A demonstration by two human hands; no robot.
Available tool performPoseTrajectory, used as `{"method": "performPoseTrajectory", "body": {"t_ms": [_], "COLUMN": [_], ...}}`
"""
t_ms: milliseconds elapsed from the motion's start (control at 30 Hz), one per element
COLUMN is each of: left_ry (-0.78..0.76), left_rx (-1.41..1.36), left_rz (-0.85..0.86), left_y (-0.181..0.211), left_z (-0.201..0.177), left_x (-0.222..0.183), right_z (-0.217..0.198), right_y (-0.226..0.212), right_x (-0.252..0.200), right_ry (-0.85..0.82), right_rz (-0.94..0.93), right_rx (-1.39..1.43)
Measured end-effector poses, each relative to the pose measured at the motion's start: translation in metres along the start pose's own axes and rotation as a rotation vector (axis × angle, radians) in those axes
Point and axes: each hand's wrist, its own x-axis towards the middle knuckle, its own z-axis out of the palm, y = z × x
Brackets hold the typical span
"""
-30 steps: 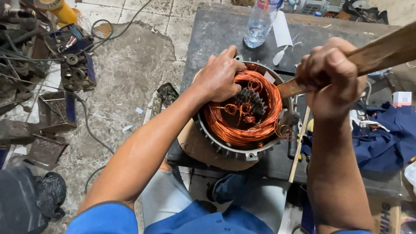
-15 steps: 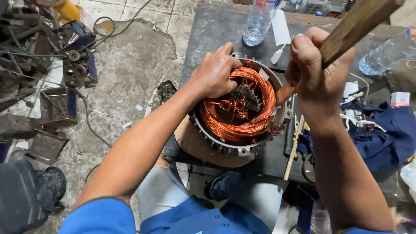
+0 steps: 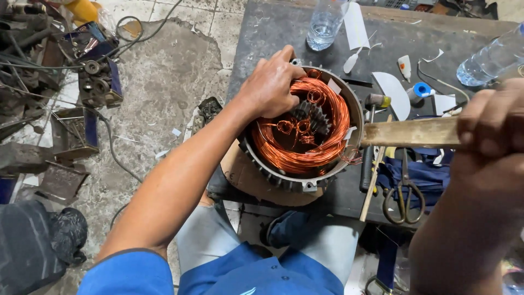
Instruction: Repairing an electric motor by winding and packing copper coils into the stator using a wooden drift and mallet.
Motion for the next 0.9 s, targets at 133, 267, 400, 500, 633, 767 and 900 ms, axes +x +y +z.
{"method": "performPoseTrajectory", "body": {"t_ms": [133,267,400,500,633,767,900], "left_ry": [0.011,0.014,0.030,0.021,0.011,0.015,-0.012], "left_rx": [-0.005,-0.004,-0.002,0.010,-0.003,-0.002,0.011], "left_rz": [0.007,0.007,0.011,0.002,0.000,0.006,-0.008], "left_y": [-0.001,0.000,-0.002,-0.002,-0.001,-0.001,0.002], "left_z": [0.003,0.002,0.005,0.005,0.003,0.003,0.002], "left_x": [0.002,0.001,0.001,0.001,0.000,0.001,0.000], "right_z": [0.022,0.040,0.047,0.052,0.058,0.027,0.018], "right_y": [-0.007,-0.034,-0.030,-0.010,-0.001,0.045,0.017], "right_x": [0.010,0.015,0.020,0.017,0.010,-0.018,-0.022], "right_ry": [0.102,0.221,0.326,0.047,-0.111,0.014,-0.094], "right_rz": [0.276,0.351,0.424,0.175,0.296,0.187,0.153], "right_rx": [0.425,0.410,0.458,0.452,0.378,0.645,0.614]}}
